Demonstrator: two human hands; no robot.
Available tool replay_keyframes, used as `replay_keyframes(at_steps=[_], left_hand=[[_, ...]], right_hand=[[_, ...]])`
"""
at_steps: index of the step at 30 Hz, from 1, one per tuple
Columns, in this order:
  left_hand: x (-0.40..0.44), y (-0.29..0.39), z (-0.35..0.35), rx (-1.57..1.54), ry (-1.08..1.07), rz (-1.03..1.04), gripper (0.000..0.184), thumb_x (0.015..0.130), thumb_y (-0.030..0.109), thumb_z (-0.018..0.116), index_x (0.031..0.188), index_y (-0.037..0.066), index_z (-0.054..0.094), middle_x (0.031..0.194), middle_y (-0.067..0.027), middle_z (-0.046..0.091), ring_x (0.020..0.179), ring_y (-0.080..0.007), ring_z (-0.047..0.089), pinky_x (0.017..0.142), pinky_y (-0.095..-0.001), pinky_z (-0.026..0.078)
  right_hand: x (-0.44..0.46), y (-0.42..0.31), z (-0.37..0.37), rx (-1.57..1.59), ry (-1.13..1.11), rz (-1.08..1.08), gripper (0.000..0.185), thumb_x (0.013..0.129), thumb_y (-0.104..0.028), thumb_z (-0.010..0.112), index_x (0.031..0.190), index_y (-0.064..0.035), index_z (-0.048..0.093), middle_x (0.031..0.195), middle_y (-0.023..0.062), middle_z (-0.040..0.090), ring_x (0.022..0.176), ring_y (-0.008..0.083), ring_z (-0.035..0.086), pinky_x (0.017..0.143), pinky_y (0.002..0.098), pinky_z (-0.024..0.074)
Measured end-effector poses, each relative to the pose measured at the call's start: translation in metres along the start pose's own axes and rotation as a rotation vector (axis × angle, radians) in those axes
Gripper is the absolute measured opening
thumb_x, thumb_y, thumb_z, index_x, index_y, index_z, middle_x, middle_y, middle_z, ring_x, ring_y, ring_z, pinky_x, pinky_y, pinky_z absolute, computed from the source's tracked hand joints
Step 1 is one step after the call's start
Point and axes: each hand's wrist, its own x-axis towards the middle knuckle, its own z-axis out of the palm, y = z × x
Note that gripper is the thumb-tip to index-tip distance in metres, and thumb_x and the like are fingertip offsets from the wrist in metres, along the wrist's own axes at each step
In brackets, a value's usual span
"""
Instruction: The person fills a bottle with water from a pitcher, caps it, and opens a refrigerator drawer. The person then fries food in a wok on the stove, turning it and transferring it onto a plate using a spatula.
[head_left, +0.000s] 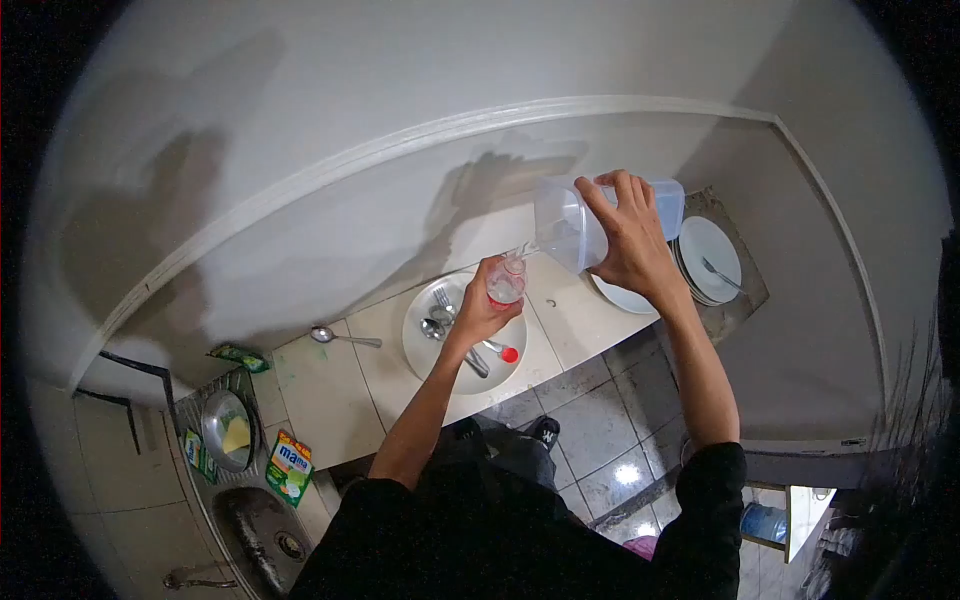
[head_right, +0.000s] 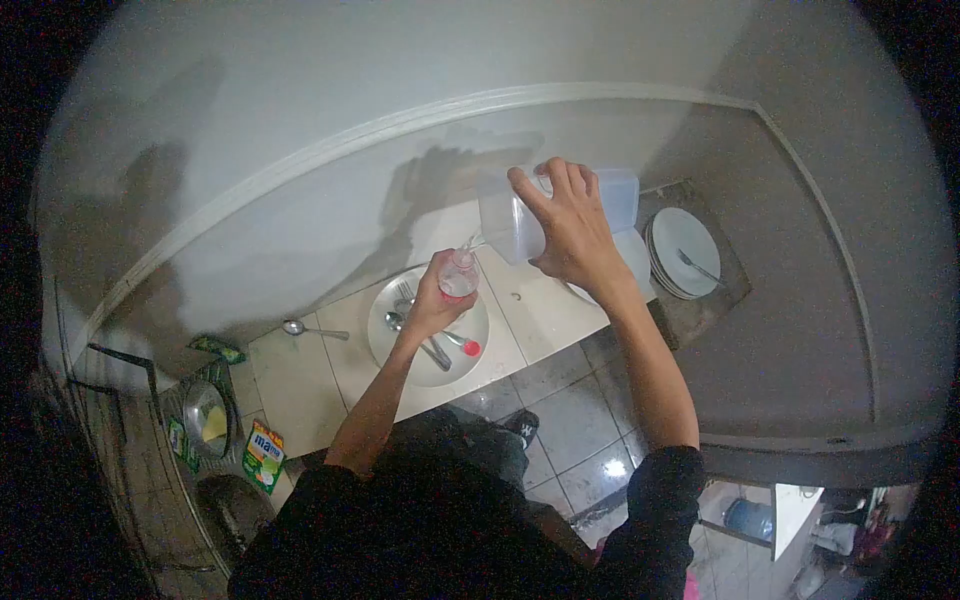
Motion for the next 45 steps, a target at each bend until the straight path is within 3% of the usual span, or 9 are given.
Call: replay_keyframes(at_steps=[8,20,27,32,39,45], left_hand=[[0.001,0.005,0.000,-0.024,0.025,-0.055,0.065,0.069,0.005,0.075,0.124,0.004,0.040,0.110,-0.0122,0.057,0.105,-0.0214,0.056,0.092,-0.0334,0.044],[0.004,0.000,0.002,0.040,0.095,0.042,0.061,0.068,0.005,0.074,0.120,0.004,0.042,0.102,-0.0134,0.060,0.098,-0.0230,0.060,0.087,-0.0322,0.046],[0.004,-0.001,0.000,-0.040,0.022,-0.032,0.066,0.069,0.006,0.076,0.124,0.003,0.039,0.109,-0.0110,0.055,0.105,-0.0200,0.055,0.093,-0.0331,0.043],[0.004,0.002,0.001,-0.042,0.074,-0.004,0.061,0.070,0.004,0.074,0.121,0.004,0.040,0.102,-0.0106,0.058,0.096,-0.0179,0.057,0.088,-0.0297,0.045],[0.004,-0.001,0.002,-0.038,0.077,0.009,0.062,0.070,0.005,0.074,0.122,0.004,0.040,0.104,-0.0110,0.058,0.097,-0.0182,0.057,0.088,-0.0301,0.045],[0.005,0.000,0.004,-0.036,0.073,0.006,0.063,0.069,0.006,0.075,0.122,0.004,0.041,0.105,-0.0112,0.058,0.099,-0.0189,0.057,0.089,-0.0304,0.044]], right_hand=[[0.002,-0.003,0.001,0.021,0.033,-0.021,0.089,0.041,-0.004,0.082,0.122,-0.0158,0.047,0.110,0.0148,0.047,0.111,0.0338,0.044,0.100,0.0490,0.0312],[0.006,-0.004,0.000,-0.032,0.013,-0.071,0.084,0.043,0.004,0.075,0.121,-0.0150,0.048,0.112,0.0146,0.046,0.111,0.0342,0.044,0.101,0.0487,0.0308],[0.007,-0.004,0.001,-0.042,-0.006,-0.082,0.083,0.045,0.005,0.075,0.122,-0.0146,0.048,0.113,0.0151,0.046,0.114,0.0345,0.043,0.101,0.0495,0.0307],[0.009,-0.008,-0.001,-0.076,-0.015,-0.104,0.084,0.046,0.007,0.075,0.122,-0.0161,0.048,0.112,0.0143,0.046,0.113,0.0333,0.045,0.102,0.0495,0.0309],[0.011,-0.015,0.000,-0.111,-0.022,-0.142,0.086,0.044,0.005,0.077,0.121,-0.0178,0.048,0.111,0.0135,0.047,0.112,0.0315,0.046,0.102,0.0494,0.0314],[0.010,-0.014,0.006,-0.063,-0.010,-0.141,0.085,0.042,0.010,0.075,0.117,-0.0193,0.051,0.118,0.0138,0.047,0.117,0.0346,0.042,0.103,0.0474,0.0316]])
